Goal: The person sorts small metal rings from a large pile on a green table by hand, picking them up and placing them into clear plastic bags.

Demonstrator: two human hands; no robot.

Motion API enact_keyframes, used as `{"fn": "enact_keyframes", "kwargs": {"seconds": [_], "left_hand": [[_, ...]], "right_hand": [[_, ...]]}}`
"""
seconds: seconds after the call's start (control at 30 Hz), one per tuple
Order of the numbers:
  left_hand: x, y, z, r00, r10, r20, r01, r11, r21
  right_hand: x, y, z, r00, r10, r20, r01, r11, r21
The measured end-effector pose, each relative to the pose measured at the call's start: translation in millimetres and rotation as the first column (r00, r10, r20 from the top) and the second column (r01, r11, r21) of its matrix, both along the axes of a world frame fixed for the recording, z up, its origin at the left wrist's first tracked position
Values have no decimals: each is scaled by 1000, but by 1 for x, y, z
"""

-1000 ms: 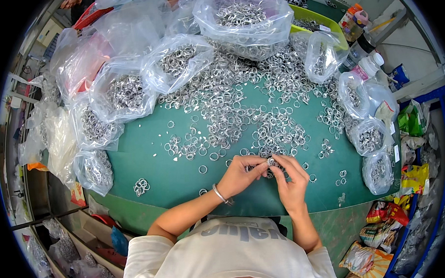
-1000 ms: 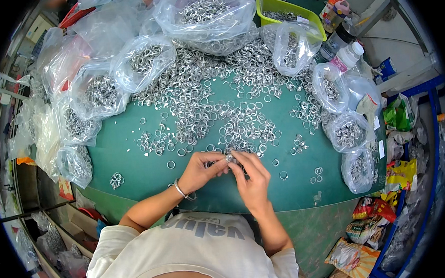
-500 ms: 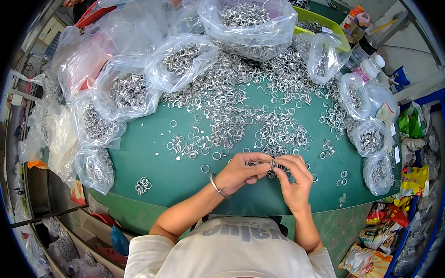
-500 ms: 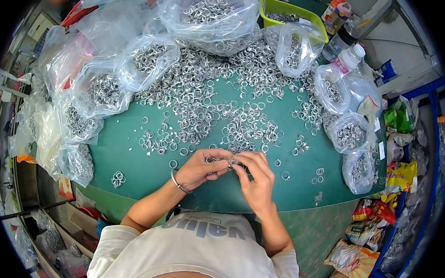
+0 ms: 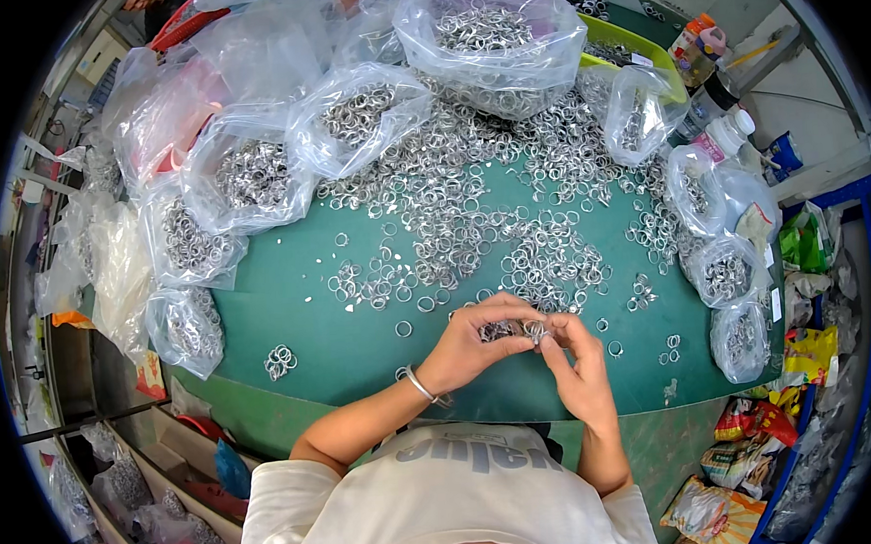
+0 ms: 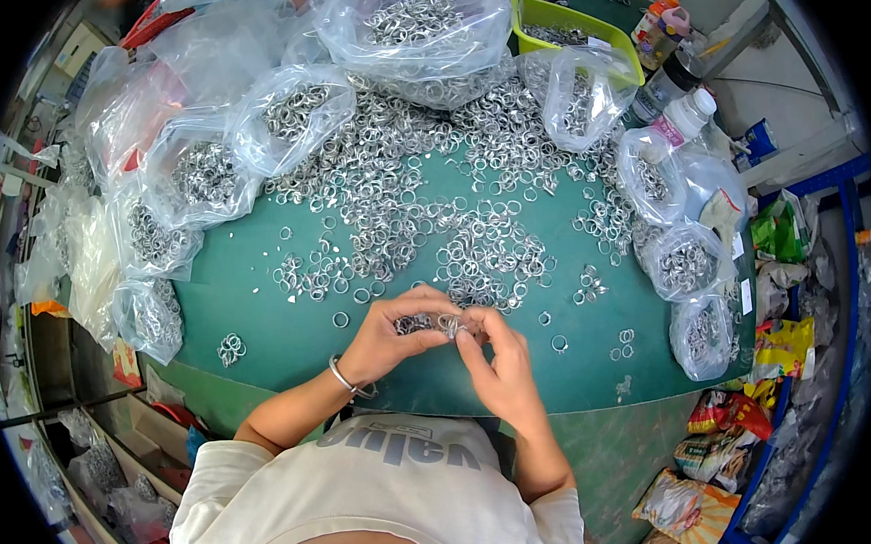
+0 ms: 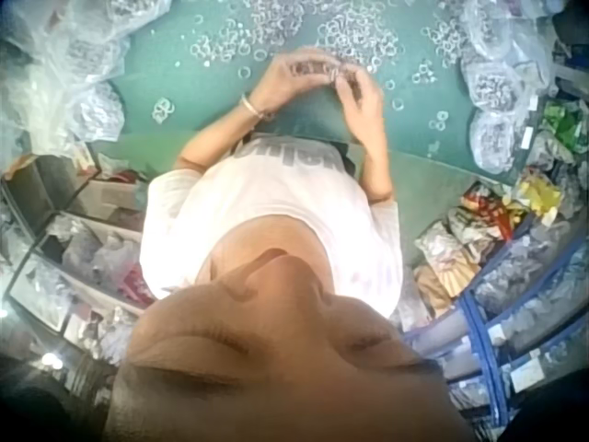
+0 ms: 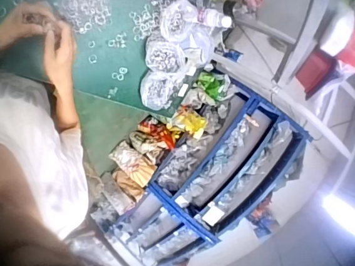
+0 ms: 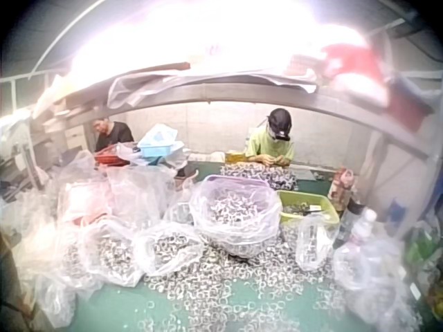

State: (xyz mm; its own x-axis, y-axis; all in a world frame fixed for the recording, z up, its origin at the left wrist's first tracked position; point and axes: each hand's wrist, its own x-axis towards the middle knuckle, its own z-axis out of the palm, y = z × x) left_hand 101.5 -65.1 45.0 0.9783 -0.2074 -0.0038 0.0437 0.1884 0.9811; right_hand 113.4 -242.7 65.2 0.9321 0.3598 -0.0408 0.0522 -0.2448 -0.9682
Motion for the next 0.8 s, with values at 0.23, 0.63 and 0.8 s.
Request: {"fn": "enact_keyframes", "kwargs": {"seconds": [0.23,0.63,0.8], "left_hand": [[-2,4,4,993,-62,99,54,995,84],[-14,-1,14,945,-83,317,-50,920,389],[-17,-3,9,898,-75,434,-150,875,460]], "right_hand": [[1,-5,7,990,41,-136,-33,998,60],[-3,-4,6,968,-11,-253,43,992,121],[-2,-7,2,961,38,-274,9,986,167]]}}
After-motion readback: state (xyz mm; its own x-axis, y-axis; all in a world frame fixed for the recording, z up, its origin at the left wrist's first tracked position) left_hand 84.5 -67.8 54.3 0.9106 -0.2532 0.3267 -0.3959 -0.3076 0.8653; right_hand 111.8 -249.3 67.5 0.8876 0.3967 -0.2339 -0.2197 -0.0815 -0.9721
